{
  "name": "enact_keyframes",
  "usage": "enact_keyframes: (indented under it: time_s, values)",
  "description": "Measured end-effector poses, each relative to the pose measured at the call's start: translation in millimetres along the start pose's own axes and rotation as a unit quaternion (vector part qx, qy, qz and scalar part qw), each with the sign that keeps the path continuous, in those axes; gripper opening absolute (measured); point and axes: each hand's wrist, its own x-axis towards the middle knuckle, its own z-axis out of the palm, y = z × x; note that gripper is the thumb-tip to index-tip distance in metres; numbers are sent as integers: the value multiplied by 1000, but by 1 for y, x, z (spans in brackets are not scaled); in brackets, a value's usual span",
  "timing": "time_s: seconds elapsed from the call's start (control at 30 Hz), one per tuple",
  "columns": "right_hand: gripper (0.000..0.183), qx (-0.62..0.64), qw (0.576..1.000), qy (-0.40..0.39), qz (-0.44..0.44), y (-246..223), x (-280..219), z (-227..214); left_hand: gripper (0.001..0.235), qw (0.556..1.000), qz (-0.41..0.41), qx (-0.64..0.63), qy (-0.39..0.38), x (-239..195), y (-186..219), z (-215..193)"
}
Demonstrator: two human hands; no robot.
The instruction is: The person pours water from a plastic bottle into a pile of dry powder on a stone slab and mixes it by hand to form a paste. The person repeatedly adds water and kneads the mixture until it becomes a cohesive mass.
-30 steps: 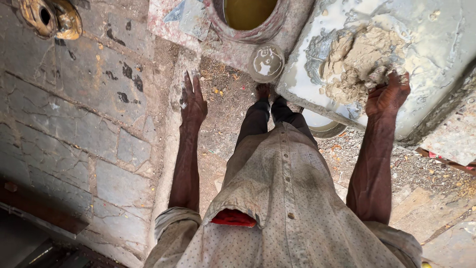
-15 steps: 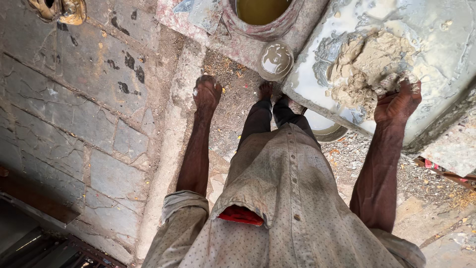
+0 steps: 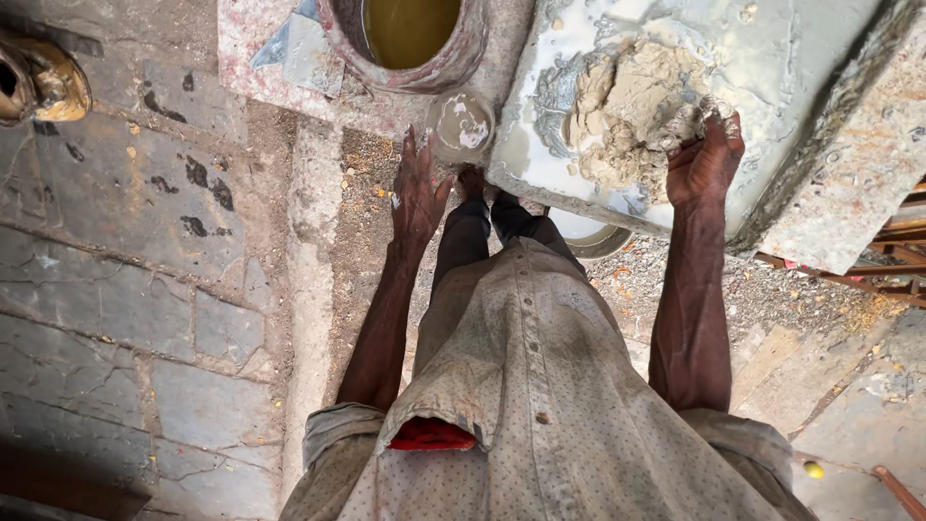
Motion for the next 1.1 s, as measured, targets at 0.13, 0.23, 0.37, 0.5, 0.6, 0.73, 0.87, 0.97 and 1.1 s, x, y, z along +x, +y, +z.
enact_keyframes:
  time_s: [0.13, 0.23, 0.37, 0.5, 0.6, 0.73, 0.87, 0.97, 1.1]
  values:
    - [80, -4, 1000, -13, -7, 6, 6, -5, 80, 996, 11, 77, -51, 7, -13, 10]
    - [85, 9, 1000, -6, 4, 12, 9, -11, 66, 999, 15, 33, -40, 16, -18, 16]
    - [83, 11, 999, -32, 0, 15, 11, -12, 39, 997, 75, 30, 3, 35, -8, 2]
    - [76, 16, 1000, -25, 4, 18, 11, 0, 48, 994, 83, 50, -50, 45, 34, -51]
    - [64, 33, 999, 0, 28, 17, 12, 0, 57, 984, 111, 57, -124, 54, 84, -86]
    - [37, 143, 985, -66, 72, 29, 21, 9, 68, 937, 167, 105, -287, 84, 154, -98]
    - [33, 242, 948, -120, 169, 43, 31, 12, 70, 894, 291, 110, -324, 125, 210, -63]
    - [40, 209, 955, -186, 99, 56, 34, 13, 70, 852, 275, 129, -427, 157, 237, -22]
    - [38, 285, 926, -222, 104, 64, 33, 19, 71, 830, 313, 160, -434, 185, 253, 22]
